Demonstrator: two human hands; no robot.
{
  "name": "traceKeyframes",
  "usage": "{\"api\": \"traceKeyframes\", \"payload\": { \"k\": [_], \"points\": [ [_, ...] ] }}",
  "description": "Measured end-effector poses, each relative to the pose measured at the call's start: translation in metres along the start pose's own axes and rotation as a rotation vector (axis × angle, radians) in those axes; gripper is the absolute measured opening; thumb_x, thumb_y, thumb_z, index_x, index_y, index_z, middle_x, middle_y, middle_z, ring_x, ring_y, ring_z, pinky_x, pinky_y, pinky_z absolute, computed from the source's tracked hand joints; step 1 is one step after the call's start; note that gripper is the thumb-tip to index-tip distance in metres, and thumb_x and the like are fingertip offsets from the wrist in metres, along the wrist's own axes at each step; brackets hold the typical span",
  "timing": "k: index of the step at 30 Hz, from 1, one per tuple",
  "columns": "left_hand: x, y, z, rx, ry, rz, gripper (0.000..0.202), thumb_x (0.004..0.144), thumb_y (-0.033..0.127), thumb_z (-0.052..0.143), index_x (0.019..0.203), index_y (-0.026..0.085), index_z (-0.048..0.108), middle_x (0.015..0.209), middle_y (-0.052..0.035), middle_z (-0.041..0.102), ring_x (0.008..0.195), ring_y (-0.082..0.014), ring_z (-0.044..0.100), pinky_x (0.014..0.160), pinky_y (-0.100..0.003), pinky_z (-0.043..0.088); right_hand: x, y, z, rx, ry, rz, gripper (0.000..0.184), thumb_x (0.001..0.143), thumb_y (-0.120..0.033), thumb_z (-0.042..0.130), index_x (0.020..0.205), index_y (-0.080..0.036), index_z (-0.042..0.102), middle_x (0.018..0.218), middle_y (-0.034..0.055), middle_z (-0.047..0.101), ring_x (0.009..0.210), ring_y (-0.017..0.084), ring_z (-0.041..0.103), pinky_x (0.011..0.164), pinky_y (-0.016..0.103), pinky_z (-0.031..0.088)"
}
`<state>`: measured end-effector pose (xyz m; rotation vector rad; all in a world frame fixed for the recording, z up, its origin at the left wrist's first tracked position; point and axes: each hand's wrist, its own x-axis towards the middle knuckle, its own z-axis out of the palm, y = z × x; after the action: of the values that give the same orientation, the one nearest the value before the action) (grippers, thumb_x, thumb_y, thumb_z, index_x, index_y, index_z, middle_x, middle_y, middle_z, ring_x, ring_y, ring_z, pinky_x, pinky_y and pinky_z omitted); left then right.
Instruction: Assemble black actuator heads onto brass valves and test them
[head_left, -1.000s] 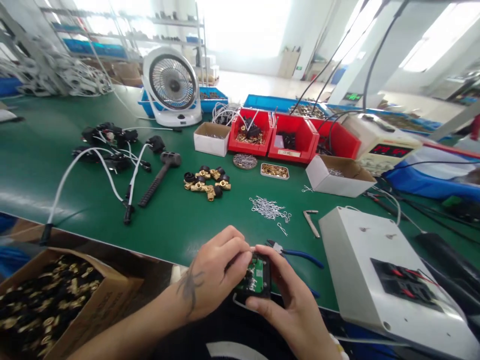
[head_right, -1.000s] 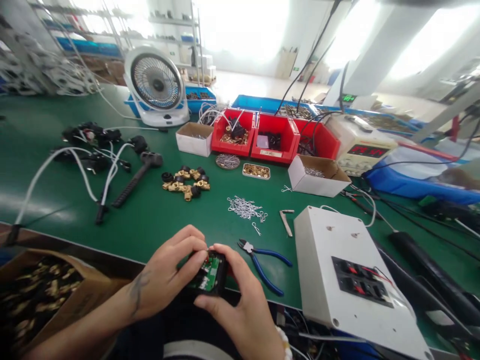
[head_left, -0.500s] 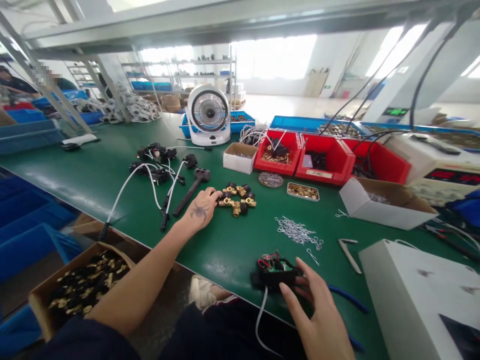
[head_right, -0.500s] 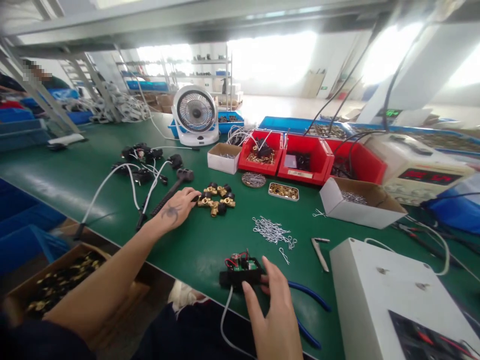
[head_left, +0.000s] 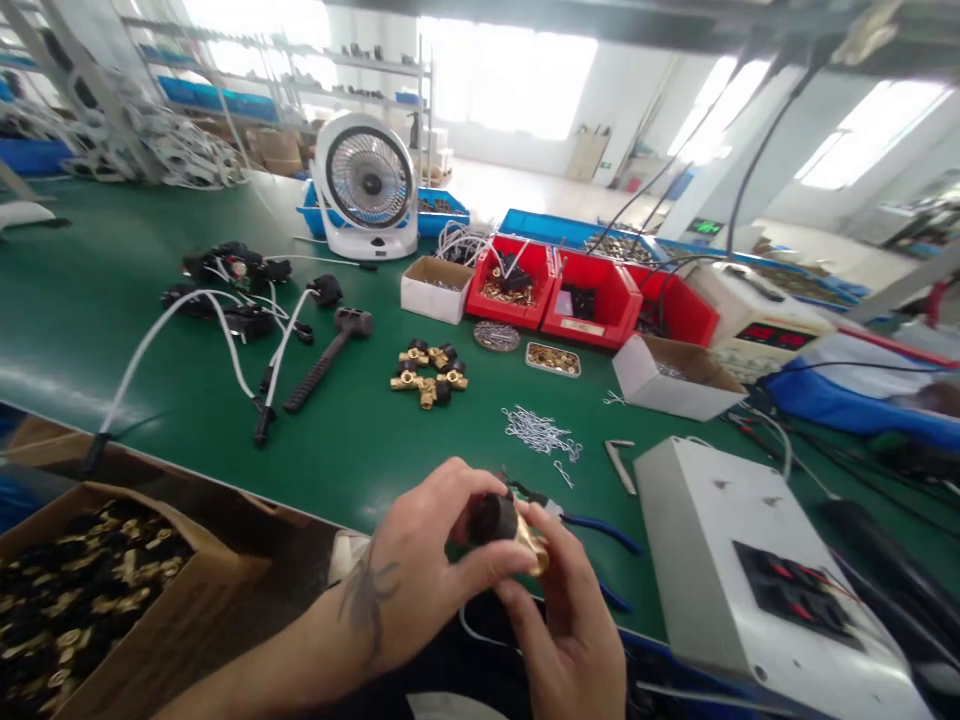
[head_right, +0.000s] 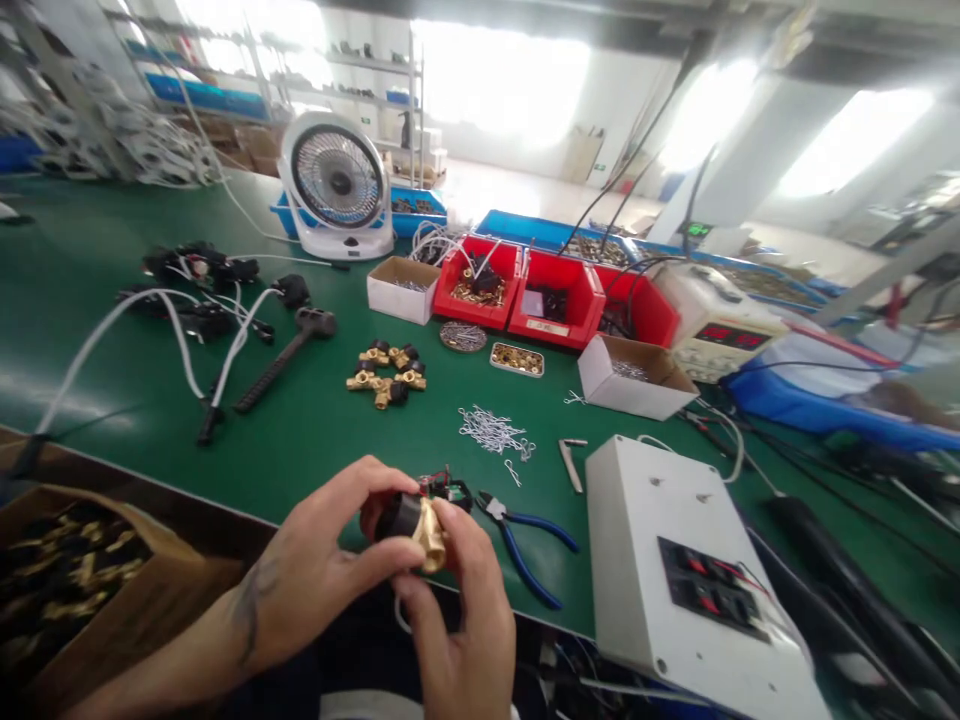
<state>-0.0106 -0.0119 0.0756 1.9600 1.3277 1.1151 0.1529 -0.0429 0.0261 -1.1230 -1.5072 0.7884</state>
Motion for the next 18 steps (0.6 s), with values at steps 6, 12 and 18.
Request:
{"api": "traceKeyframes", "payload": {
  "k": [6, 12, 18],
  "points": [
    [-0.005, 0.014, 0.025, -0.168, -0.008, 0.161, 0.04, 0.08, 0.055, 0.07, 0.103, 0.024, 0.059, 0.085, 0.0022, 0.06, 0.073, -0.0126, 0.057, 0.066, -0.022, 0.049, -0.009, -0.008, -0.015, 0.579, 0.053, 0.327, 0.025, 0.086, -0.034, 0.072, 0.112, -0.034, 0.072, 0.107, -0.0005, 0.075, 0.095, 0.014, 0.071, 0.085, 0.019, 0.055],
    [-0.008, 0.013, 0.023, -0.192, -0.076, 0.166, 0.037, 0.082, 0.043, 0.073, 0.11, 0.024, 0.059, 0.088, 0.0021, 0.06, 0.076, -0.0119, 0.058, 0.068, -0.022, 0.049, -0.006, -0.018, -0.009, 0.884, -0.017, 0.427, 0.024, 0.086, -0.034, 0.073, 0.109, -0.03, 0.074, 0.103, 0.0006, 0.077, 0.085, 0.009, 0.071, 0.078, 0.013, 0.053],
    [-0.015, 0.012, 0.022, -0.175, -0.083, 0.214, 0.041, 0.085, 0.042, 0.071, 0.119, 0.025, 0.055, 0.096, 0.0016, 0.059, 0.085, -0.0107, 0.058, 0.075, -0.02, 0.048, -0.007, -0.016, -0.013, 0.863, -0.015, 0.392, 0.024, 0.085, -0.031, 0.074, 0.109, -0.032, 0.074, 0.104, -0.0014, 0.074, 0.09, 0.009, 0.068, 0.082, 0.015, 0.053]
  ]
}}
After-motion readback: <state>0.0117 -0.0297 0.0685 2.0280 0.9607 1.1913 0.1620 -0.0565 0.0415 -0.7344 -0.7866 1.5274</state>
